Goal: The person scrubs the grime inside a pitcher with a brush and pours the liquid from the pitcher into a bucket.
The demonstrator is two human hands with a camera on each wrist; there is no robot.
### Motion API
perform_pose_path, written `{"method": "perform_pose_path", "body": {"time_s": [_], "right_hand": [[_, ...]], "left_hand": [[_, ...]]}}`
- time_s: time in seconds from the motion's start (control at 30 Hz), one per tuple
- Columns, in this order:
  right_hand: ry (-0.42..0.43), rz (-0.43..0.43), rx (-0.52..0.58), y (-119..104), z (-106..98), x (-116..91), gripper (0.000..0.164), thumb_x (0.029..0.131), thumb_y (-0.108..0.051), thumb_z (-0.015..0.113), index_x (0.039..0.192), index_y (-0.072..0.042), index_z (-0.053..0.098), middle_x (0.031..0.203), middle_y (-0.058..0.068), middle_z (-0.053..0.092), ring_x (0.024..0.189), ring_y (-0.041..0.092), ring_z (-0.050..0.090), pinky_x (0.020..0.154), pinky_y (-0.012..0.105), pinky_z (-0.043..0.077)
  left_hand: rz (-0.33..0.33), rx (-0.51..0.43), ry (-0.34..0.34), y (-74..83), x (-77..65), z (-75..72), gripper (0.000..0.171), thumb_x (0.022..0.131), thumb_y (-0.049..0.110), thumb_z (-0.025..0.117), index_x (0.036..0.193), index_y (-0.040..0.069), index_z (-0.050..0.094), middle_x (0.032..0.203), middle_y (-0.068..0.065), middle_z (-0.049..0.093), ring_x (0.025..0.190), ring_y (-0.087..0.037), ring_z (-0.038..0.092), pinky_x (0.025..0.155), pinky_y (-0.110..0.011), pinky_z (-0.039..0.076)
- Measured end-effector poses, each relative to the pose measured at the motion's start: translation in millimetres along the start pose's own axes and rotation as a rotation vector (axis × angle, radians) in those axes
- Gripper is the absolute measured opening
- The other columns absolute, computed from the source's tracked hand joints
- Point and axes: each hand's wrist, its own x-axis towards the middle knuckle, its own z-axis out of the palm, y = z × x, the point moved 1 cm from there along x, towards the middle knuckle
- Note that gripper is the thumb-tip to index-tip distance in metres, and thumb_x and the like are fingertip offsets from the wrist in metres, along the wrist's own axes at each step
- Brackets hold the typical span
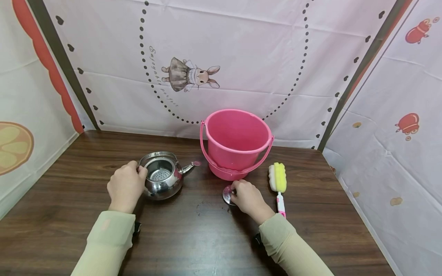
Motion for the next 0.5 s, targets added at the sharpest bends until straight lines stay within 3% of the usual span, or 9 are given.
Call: {"method": "perform_pose_path", "body": {"time_s": [0.5], "right_hand": [[0.008, 0.001, -0.005, -1.1, 0.4, -0.5, 0.011, 0.079, -0.019, 0.069, 0.085, -0.010, 0.067, 0.081, 0.003, 0.062, 0.071, 0.017, 0.061, 0.063, 0.034, 0.049]], "left_hand": [[0.003, -0.009, 0.011, 0.5, -1.5, -0.1, 0.020, 0.085, 0.015, 0.049, 0.070, 0.001, 0.054, 0.066, -0.021, 0.057, 0.058, -0.046, 0.056, 0.044, -0.049, 0.036]]}}
